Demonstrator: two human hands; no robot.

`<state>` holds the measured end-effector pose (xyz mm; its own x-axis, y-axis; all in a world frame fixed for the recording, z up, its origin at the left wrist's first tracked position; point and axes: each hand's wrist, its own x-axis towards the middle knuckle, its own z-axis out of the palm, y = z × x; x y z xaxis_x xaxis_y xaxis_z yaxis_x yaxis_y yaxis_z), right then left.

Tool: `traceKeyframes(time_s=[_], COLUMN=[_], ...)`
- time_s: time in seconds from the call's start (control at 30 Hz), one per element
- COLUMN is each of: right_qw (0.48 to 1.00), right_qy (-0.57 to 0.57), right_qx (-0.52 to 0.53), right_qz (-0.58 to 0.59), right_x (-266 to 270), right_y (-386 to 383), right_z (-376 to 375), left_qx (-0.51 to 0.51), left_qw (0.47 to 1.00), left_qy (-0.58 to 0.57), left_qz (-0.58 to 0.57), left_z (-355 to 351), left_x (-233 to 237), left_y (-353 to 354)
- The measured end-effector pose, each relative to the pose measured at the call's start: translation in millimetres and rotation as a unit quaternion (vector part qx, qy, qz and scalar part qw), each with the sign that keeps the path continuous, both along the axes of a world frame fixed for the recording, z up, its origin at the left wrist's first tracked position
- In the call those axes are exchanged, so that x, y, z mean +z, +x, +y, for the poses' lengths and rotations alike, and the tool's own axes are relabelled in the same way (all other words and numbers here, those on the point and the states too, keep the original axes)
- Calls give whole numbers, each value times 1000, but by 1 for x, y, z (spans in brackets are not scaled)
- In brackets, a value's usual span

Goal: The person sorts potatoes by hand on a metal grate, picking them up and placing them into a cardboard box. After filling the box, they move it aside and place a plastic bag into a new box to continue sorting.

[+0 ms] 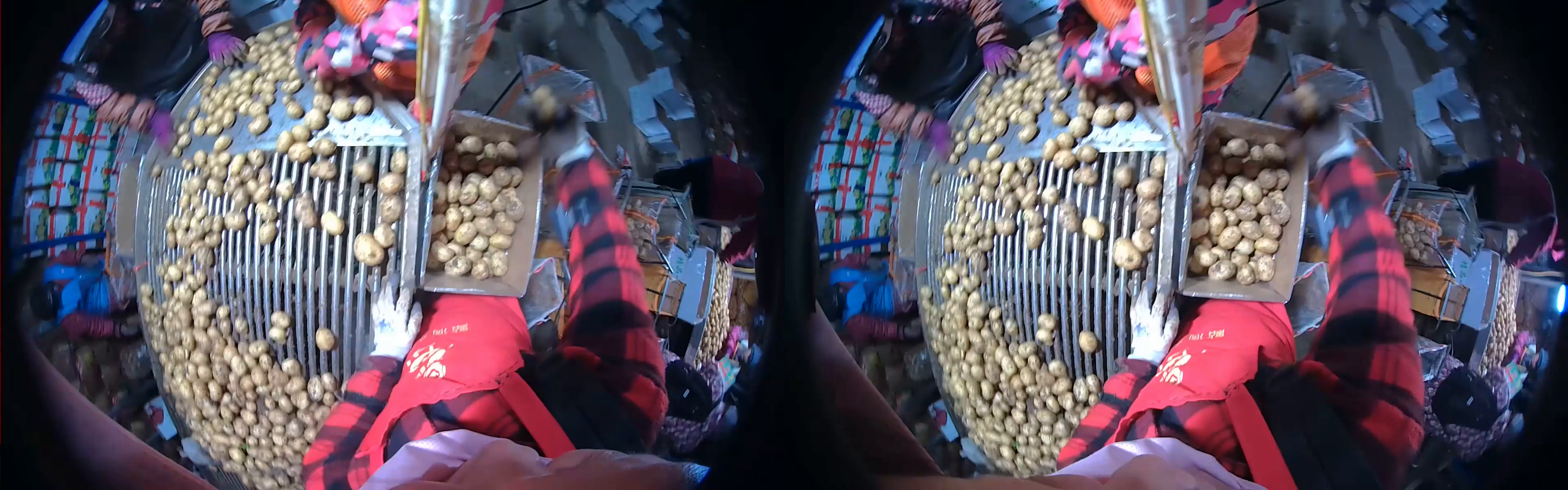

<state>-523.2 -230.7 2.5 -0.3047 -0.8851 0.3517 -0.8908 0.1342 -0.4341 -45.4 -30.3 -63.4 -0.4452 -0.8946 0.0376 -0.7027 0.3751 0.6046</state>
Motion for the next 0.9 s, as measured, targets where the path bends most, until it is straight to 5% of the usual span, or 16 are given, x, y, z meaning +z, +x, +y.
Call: traceKeyframes(time_s=[0.07,0.23,0.27,0.3,0.33,0.4,0.43,0.5,0.63,0.67,0.7,0.73,0.77,0.83,0.9], right_qw=[995,918,985,972,944,848,810,771,636,643,664,698,763,838,799], right_qy=[82,-7,-70,-105,71,1,66,67,40,104,293,-70,-7,-141,-63], right_qx=[-41,-32,61,167,286,530,580,629,742,729,644,686,614,487,577], right_qz=[33,-395,-143,-128,-151,21,53,72,207,209,240,191,202,201,160], right_x=[-37,-57,-52,-38,-33,-49,-19,-40,-58,-51,-30,-73,-73,-60,-46], right_y=[-46,24,92,162,206,276,308,336,353,355,380,349,358,397,444], right_z=[-33,-29,-1,23,35,67,77,70,-24,-48,-78,-112,-133,-125,-94], left_qx=[-2,14,17,16,32,138,211,333,374,383,403,417,431,442,435], left_qw=[1000,999,999,999,998,982,964,918,904,902,899,893,887,887,893], left_qy=[24,39,31,23,-30,-8,-19,-30,79,47,-1,-11,-23,-41,-39], left_qz=[-17,-9,-24,-39,-35,-126,-160,-214,-190,-196,-170,-167,-164,-125,-110], left_z=[1,1,4,6,0,0,3,13,47,50,50,50,47,42,39], left_x=[-2,2,1,1,12,16,17,22,-4,-12,-21,-26,-30,-33,-33], left_y=[3,1,5,10,18,43,61,97,133,131,126,120,116,114,114])
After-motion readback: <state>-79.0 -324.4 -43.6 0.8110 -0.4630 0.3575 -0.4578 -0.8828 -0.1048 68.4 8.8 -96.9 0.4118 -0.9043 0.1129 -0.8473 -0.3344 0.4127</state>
